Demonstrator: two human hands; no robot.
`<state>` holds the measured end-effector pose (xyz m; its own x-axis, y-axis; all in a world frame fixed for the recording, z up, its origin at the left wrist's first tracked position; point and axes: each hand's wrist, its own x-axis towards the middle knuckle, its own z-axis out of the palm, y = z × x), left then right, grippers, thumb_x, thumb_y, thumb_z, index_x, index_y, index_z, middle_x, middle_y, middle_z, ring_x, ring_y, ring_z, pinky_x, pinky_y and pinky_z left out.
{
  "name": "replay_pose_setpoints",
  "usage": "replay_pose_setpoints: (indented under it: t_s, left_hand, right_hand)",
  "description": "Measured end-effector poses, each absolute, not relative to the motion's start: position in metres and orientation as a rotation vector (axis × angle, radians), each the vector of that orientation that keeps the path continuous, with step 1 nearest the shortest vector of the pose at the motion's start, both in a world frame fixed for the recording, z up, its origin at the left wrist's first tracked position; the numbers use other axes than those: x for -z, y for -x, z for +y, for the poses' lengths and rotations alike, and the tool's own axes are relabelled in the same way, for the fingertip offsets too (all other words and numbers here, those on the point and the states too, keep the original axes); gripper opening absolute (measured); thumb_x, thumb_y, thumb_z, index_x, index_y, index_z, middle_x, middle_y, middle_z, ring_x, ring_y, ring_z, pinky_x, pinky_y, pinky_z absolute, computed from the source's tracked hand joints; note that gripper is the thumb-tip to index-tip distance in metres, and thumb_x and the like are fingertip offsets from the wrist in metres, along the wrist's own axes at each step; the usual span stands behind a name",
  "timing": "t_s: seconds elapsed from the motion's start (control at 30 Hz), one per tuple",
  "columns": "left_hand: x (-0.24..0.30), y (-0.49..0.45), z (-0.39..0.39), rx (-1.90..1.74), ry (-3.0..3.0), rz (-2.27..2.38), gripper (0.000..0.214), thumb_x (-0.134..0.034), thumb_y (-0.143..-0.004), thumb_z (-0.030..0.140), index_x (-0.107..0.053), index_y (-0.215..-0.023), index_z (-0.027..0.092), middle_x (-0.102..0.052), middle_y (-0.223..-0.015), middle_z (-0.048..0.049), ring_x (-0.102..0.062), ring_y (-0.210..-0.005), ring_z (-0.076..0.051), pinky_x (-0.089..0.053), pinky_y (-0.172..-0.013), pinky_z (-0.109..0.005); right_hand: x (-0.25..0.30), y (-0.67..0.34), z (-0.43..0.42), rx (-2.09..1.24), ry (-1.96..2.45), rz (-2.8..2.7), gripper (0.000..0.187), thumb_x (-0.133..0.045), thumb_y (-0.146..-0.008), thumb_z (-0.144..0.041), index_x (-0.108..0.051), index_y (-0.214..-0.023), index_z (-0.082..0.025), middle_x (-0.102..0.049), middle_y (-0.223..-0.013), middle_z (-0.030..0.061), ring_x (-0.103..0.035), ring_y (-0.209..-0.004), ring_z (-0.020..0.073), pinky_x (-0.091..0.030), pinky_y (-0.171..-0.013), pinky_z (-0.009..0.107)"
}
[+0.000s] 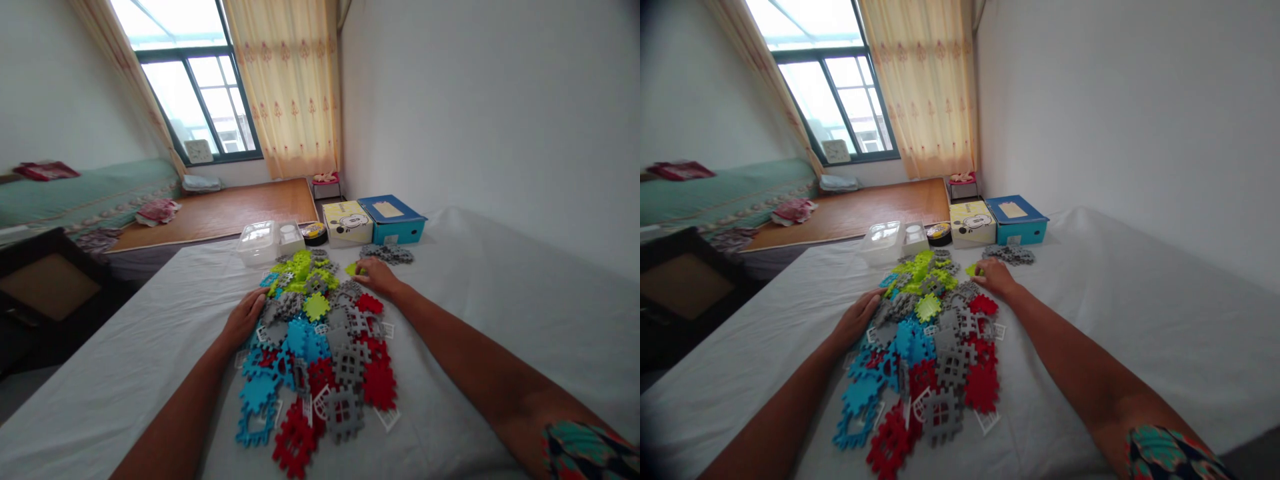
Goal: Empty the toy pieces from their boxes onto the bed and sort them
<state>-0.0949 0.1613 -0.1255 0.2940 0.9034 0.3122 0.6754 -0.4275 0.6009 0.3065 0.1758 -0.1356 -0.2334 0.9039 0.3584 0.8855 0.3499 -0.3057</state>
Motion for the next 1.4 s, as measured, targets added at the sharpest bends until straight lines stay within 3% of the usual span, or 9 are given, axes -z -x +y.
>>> replay_pose_setpoints:
  t_s: [0.13, 0.4, 0.6, 0.73, 0.83, 0.93, 1.1, 1.3, 1.4]
  left_hand:
    - [0.125, 0.095, 0.161, -0.901, -2.223, 1.419, 0.056, -0.033, -0.091, 0.056, -0.061, -0.122, 0.019, -0.062, -0.128, -0.0083, -0.053, -0.123, -0.024, -0.038, -0.110, -0.043]
    - [0.128, 0.095, 0.162, -0.904, -2.199, 1.415, 0.058, -0.033, -0.091, 0.057, -0.061, -0.122, 0.018, -0.061, -0.127, -0.0092, -0.053, -0.123, -0.025, -0.036, -0.111, -0.043]
    - [0.122, 0.097, 0.163, -1.030, -2.130, 1.435, 0.058, -0.032, -0.092, 0.057, -0.058, -0.125, 0.017, -0.058, -0.132, -0.0105, -0.049, -0.128, -0.025, -0.032, -0.113, -0.045]
    - [0.119, 0.099, 0.167, -1.341, -2.012, 1.489, 0.060, -0.035, -0.093, 0.055, -0.043, -0.140, 0.020, -0.046, -0.145, -0.0111, -0.039, -0.137, -0.024, -0.027, -0.116, -0.045]
    - [0.124, 0.098, 0.168, -1.257, -2.050, 1.472, 0.062, -0.034, -0.093, 0.056, -0.039, -0.143, 0.019, -0.045, -0.146, -0.0126, -0.038, -0.137, -0.025, -0.026, -0.116, -0.047]
    - [0.133, 0.096, 0.169, -1.158, -2.109, 1.475, 0.061, -0.034, -0.093, 0.056, -0.042, -0.141, 0.019, -0.046, -0.145, -0.0125, -0.038, -0.137, -0.026, -0.027, -0.116, -0.049]
    - [0.133, 0.099, 0.175, -1.402, -2.068, 1.502, 0.064, -0.039, -0.093, 0.052, -0.027, -0.149, 0.023, -0.041, -0.148, -0.0132, -0.039, -0.136, -0.026, -0.033, -0.111, -0.049]
    - [0.119, 0.087, 0.171, -1.240, -2.277, 1.487, 0.054, -0.033, -0.094, 0.055, -0.055, -0.132, 0.024, -0.031, -0.155, -0.0072, -0.029, -0.142, -0.026, -0.021, -0.118, -0.046]
    - [0.117, 0.081, 0.164, -1.144, -2.233, 1.415, 0.058, -0.029, -0.094, 0.057, -0.059, -0.128, 0.021, -0.041, -0.149, -0.0084, -0.035, -0.139, -0.025, -0.023, -0.118, -0.045]
  right_hand:
    - [0.132, -0.318, 0.179, 0.112, 1.501, -2.038, 0.005, -0.065, -0.075, -0.022, -0.065, -0.080, -0.019, -0.068, -0.103, 0.0089, -0.058, -0.100, 0.0239, -0.038, -0.093, 0.037]
    - [0.123, -0.362, 0.180, 0.283, 1.625, -1.715, 0.032, -0.058, -0.084, -0.029, -0.063, -0.113, -0.016, -0.056, -0.132, 0.0150, -0.045, -0.124, 0.0294, -0.032, -0.104, 0.045]
    - [0.116, -0.314, 0.166, -0.416, 1.353, -2.080, 0.031, -0.057, -0.087, -0.039, -0.069, -0.107, -0.018, -0.070, -0.101, 0.0083, -0.063, -0.080, 0.0178, -0.048, -0.076, 0.030]
    - [0.121, -0.304, 0.163, -0.625, 1.255, -2.183, 0.035, -0.065, -0.080, -0.040, -0.071, -0.106, -0.018, -0.068, -0.102, 0.0092, -0.063, -0.078, 0.0169, -0.049, -0.074, 0.028]
    - [0.124, -0.310, 0.166, -0.766, 1.205, -2.153, 0.032, -0.068, -0.076, -0.040, -0.072, -0.098, -0.016, -0.067, -0.101, 0.0093, -0.064, -0.081, 0.0175, -0.050, -0.076, 0.029]
    - [0.125, -0.314, 0.167, -0.910, 1.186, -2.083, 0.032, -0.072, -0.071, -0.041, -0.070, -0.090, -0.015, -0.069, -0.091, 0.0071, -0.063, -0.079, 0.0176, -0.050, -0.071, 0.028]
    - [0.120, -0.314, 0.166, -1.116, 1.242, -1.933, 0.033, -0.073, -0.069, -0.043, -0.067, -0.085, -0.014, -0.066, -0.073, 0.0023, -0.057, -0.063, 0.0120, -0.044, -0.057, 0.023]
    - [0.116, -0.315, 0.165, -1.151, 1.269, -1.942, 0.042, -0.076, -0.066, -0.042, -0.068, -0.096, -0.014, -0.068, -0.078, 0.0029, -0.060, -0.066, 0.0132, -0.046, -0.060, 0.024]
    - [0.114, -0.314, 0.166, -1.085, 1.268, -2.036, 0.038, -0.078, -0.063, -0.039, -0.070, -0.092, -0.014, -0.069, -0.076, 0.0027, -0.060, -0.069, 0.0144, -0.047, -0.063, 0.025]
